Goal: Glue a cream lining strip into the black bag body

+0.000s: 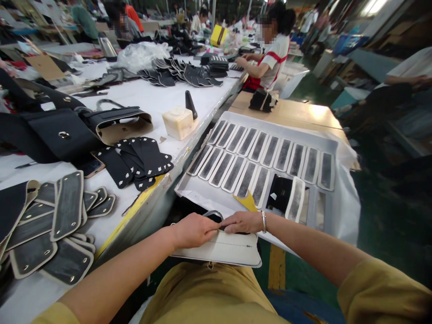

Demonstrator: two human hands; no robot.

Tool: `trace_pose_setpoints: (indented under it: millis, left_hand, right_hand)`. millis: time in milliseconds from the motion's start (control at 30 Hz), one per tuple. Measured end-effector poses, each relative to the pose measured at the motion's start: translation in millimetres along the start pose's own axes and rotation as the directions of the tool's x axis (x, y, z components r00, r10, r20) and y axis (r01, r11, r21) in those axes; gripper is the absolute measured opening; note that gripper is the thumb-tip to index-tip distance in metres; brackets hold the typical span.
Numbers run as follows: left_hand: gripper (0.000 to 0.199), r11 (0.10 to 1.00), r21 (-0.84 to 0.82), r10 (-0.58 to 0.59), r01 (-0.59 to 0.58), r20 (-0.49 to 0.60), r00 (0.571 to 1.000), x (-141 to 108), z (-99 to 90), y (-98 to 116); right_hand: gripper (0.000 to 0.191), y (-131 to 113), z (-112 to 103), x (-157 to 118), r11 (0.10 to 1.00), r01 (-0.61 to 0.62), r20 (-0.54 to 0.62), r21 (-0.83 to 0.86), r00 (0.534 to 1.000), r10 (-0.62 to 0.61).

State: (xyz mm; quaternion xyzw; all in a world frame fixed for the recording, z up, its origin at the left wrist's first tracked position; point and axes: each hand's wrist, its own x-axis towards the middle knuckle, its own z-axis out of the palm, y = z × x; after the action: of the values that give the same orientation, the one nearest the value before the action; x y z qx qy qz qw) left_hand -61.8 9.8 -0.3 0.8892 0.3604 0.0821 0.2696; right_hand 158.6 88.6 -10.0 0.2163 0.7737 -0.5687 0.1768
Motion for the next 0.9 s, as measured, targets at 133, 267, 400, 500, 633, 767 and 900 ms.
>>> trace_pose_setpoints:
  millis: [133,267,400,500,633,767,900]
  left_hand:
    - [0.034,0.987,-0.158,0.01,-0.001,0.055,0.998,-15.9,-12.0,-19.5]
    - [0.036,0.987,-0.159,0.05,-0.034,0.099,0.994,-21.9,-11.6,-30.5]
    - [0.036,0.988,-0.149,0.05,-0.037,0.086,0.995,-18.8,-4.7,-30.3]
    - [0.036,0.983,-0.182,0.048,-0.036,0.063,0.997,-17.4,-4.5,-28.9]
    - [0.038,0.958,-0.286,0.035,-0.012,0.074,0.997,-24.9,-16.9,-36.5]
    - [0.033,0.884,-0.459,-0.036,0.089,0.124,0.992,-38.9,-27.2,-54.5]
    - [0.036,0.887,-0.46,-0.004,0.042,0.083,0.997,-45.3,-23.5,-64.1]
  right_hand:
    - [0.062,0.0,-2.4,1.9,0.998,-0.028,-0.008,0.056,1.0,0.029]
    - [0.057,-5.7,-5.0,9.7,0.998,-0.016,0.039,0.062,0.999,0.014]
    - [0.053,-12.9,-4.6,20.4,0.998,0.035,0.041,0.047,0.998,-0.037]
    - [0.052,-16.0,-3.4,26.8,0.997,0.059,0.029,0.053,0.998,-0.061]
    - [0.053,-16.2,-3.5,29.5,0.996,0.043,0.041,0.084,0.998,-0.047]
    - [0.053,-14.8,-4.6,28.2,0.995,0.026,0.028,0.096,0.999,-0.029]
    - [0.053,-17.0,-4.9,30.6,0.992,0.026,0.038,0.124,0.999,-0.03]
